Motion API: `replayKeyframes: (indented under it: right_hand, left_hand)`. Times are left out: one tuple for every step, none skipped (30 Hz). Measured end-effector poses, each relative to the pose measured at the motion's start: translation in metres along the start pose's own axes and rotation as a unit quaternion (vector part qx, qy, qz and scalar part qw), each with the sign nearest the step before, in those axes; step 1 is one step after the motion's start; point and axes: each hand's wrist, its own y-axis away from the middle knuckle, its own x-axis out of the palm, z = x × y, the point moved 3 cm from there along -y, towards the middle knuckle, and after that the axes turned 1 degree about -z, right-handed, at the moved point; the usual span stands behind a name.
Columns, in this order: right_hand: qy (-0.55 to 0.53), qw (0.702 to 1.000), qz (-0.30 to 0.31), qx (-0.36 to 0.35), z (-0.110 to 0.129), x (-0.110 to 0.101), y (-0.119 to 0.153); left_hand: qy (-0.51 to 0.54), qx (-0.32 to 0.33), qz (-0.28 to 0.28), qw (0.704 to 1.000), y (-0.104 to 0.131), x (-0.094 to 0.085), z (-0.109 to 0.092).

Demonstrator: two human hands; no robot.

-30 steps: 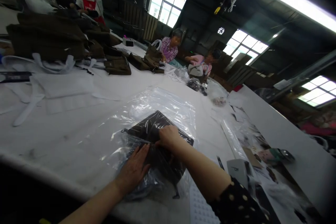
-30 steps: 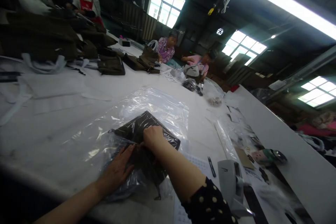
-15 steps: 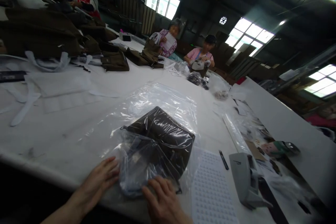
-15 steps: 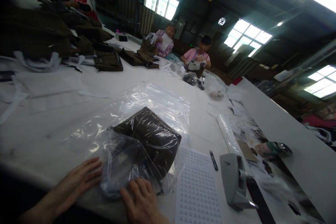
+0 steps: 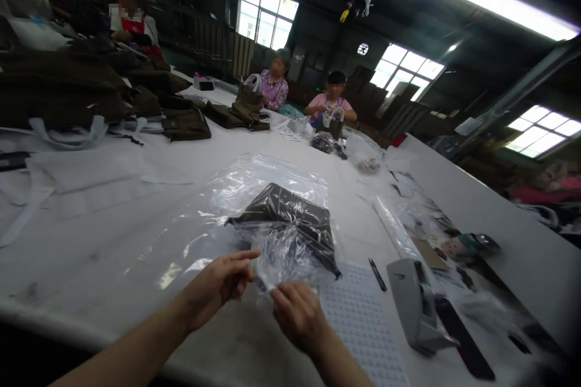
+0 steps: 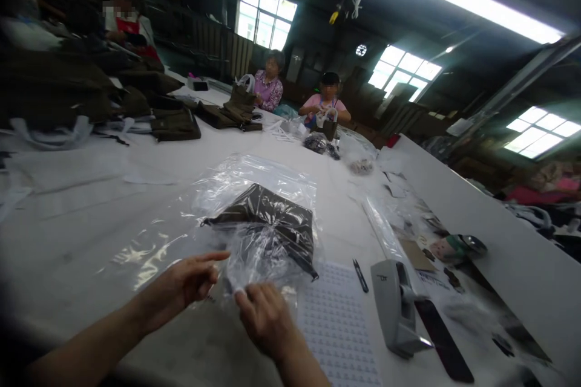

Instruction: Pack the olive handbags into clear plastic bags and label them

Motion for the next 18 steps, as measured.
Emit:
replayKeyframes:
  right_hand:
    - [-0.011,1.000,-0.017,-0.004,-0.016,-0.013,-0.013]
    - [-0.025,0.999,-0.029,-0.004,-0.035,-0.027,-0.028]
    - [-0.032,0.999,-0.039,0.005,-0.054,-0.041,-0.044]
    - [-0.034,0.998,-0.044,0.020,-0.072,-0.054,-0.061]
    - [-0.025,0.997,-0.060,0.040,-0.088,-0.067,-0.076]
    - [-0.011,0.994,-0.087,0.058,-0.098,-0.078,-0.089]
    - [0.000,0.990,-0.123,0.072,-0.102,-0.087,-0.098]
    - [0.003,0.985,-0.156,0.079,-0.100,-0.091,-0.103]
    - [-0.008,0.982,-0.173,0.076,-0.091,-0.089,-0.104]
    - [-0.027,0.983,-0.168,0.067,-0.079,-0.080,-0.101]
    - [-0.060,0.988,-0.132,0.054,-0.064,-0.063,-0.095]
    - [-0.082,0.994,-0.060,0.038,-0.049,-0.040,-0.088]
    - [-0.085,0.996,0.007,0.030,-0.036,-0.015,-0.078]
    - [-0.083,0.994,0.060,0.031,-0.026,0.012,-0.069]
    - [-0.085,0.989,0.115,0.036,-0.020,0.038,-0.060]
    - [-0.086,0.982,0.160,0.046,-0.017,0.062,-0.052]
    - [-0.086,0.975,0.198,0.060,-0.018,0.083,-0.045]
    - [-0.085,0.967,0.227,0.078,-0.020,0.100,-0.039]
  left_hand:
    - [-0.119,0.093,-0.009,0.988,-0.006,0.002,-0.013]
    - [-0.234,0.197,-0.011,0.952,-0.015,0.007,-0.029]
    - [-0.334,0.287,-0.007,0.898,-0.026,0.015,-0.044]
    - [-0.408,0.354,0.001,0.842,-0.041,0.024,-0.059]
    - [-0.458,0.389,0.016,0.799,-0.059,0.034,-0.073]
    - [-0.492,0.390,0.025,0.778,-0.080,0.045,-0.087]
    - [-0.502,0.387,0.021,0.773,-0.102,0.055,-0.102]
    - [-0.506,0.382,0.009,0.773,-0.122,0.066,-0.117]
    - [-0.503,0.378,-0.008,0.778,-0.139,0.076,-0.133]
    - [-0.496,0.379,-0.026,0.781,-0.153,0.085,-0.148]
    - [-0.489,0.383,-0.041,0.783,-0.162,0.093,-0.163]
    - [-0.482,0.387,-0.053,0.784,-0.168,0.099,-0.176]
    - [-0.475,0.392,-0.060,0.786,-0.170,0.102,-0.188]
    - [-0.467,0.396,-0.064,0.788,-0.168,0.103,-0.199]
    - [-0.459,0.398,-0.066,0.792,-0.163,0.099,-0.210]
    - [-0.450,0.397,-0.070,0.797,-0.155,0.092,-0.219]
    - [-0.440,0.392,-0.076,0.804,-0.145,0.082,-0.227]
    - [-0.429,0.385,-0.086,0.813,-0.131,0.068,-0.235]
